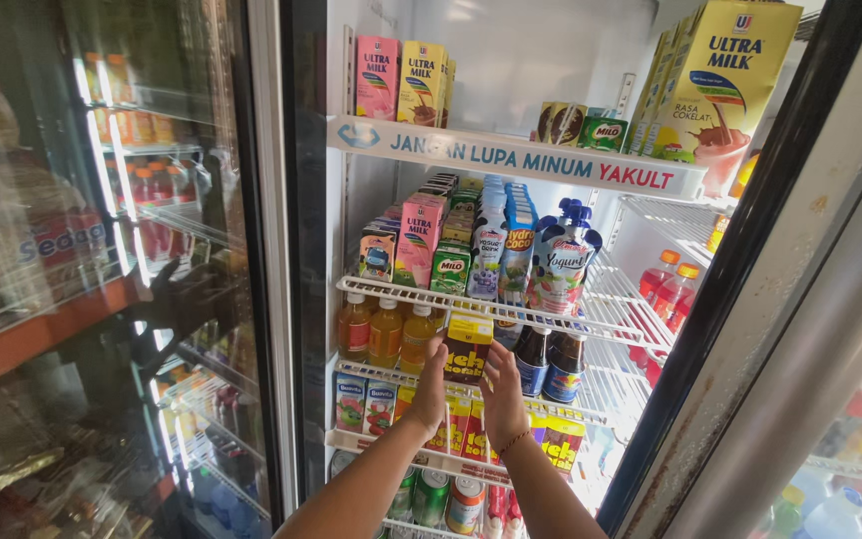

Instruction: The person picks up several boxes of tea from a refrigerated display, places them into a hand basket, and then selects a carton of milk from the same cooler.

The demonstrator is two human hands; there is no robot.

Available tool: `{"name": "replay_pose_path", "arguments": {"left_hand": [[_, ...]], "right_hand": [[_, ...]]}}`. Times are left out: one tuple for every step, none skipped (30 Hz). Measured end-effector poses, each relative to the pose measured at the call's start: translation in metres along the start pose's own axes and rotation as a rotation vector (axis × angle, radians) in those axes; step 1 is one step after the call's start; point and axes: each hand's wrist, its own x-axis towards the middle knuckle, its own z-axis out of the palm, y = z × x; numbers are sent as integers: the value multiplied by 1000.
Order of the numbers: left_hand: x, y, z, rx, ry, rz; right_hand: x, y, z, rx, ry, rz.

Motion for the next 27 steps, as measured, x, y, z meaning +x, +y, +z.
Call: {"name": "replay_pose_path", "arguments": {"left_hand": [[-1, -1, 0, 2, 6, 3], [-2, -3, 0, 18, 5, 36], [-3, -5, 1, 34, 2, 68], [-5, -3, 3, 36, 6, 70], [-8, -1, 5, 30, 2, 87], [-11, 1, 6, 24, -2, 104], [-13, 0, 7, 27, 9, 107], [-15, 0, 8, 19, 21, 96], [-17, 1, 10, 10, 34, 87], [-19, 0, 10, 13, 44, 93], [-21, 0, 10, -7, 52, 97], [-24, 0, 10, -28, 60, 101], [-31, 8, 12, -23, 69, 110], [-38, 16, 14, 11, 66, 103], [-47, 24, 16, 45, 66, 92], [-54, 30, 18, 49, 78, 98], [-62, 34, 21, 63, 85, 85], [-69, 39, 23, 76, 92, 72], [-73, 37, 23, 80, 100, 73], [-78, 36, 23, 61, 115, 58], [-83, 34, 22, 41, 129, 42], [-89, 36, 25, 43, 137, 44], [-97, 38, 27, 73, 148, 58], [-105, 40, 29, 103, 159, 71], [-111, 41, 31, 106, 171, 75], [-117, 41, 33, 69, 177, 87], [-124, 43, 34, 33, 183, 99]], "right_hand": [[-3, -2, 1, 1, -7, 3], [-5, -4, 2, 4, -4, 5], [-8, -7, 2, 7, 2, 5], [-12, -10, 3, 9, -3, 8], [-16, -13, 4, -16, -22, -15], [-20, -16, 5, -41, -42, -37], [-22, -18, 4, -40, -51, -31], [-24, -20, 3, -33, -55, -25], [-25, -22, 2, -25, -61, -22], [-27, -22, 0, -25, -73, -17], [-29, -22, -2, -31, -92, -16], [-32, -22, -5, -37, -111, -16], [-38, -27, -2, -35, -125, -14], [-44, -32, 1, -42, -113, 34], [-52, -37, 3, -52, -100, 85], [-63, -46, 8, -51, -113, 90], [-74, -55, 12, -92, -112, 103], [-86, -63, 15, -132, -112, 116], [-89, -64, 14, -131, -120, 121], [-93, -65, 13, -108, -108, 148], [-98, -64, 12, -87, -96, 175], [-106, -71, 14, -87, -103, 180], [-115, -78, 16, -122, -103, 211], [-125, -85, 18, -157, -102, 242], [-127, -80, 13, -158, -114, 248], [-129, -76, 9, -146, -136, 256], [-132, -72, 6, -132, -157, 265]]}}
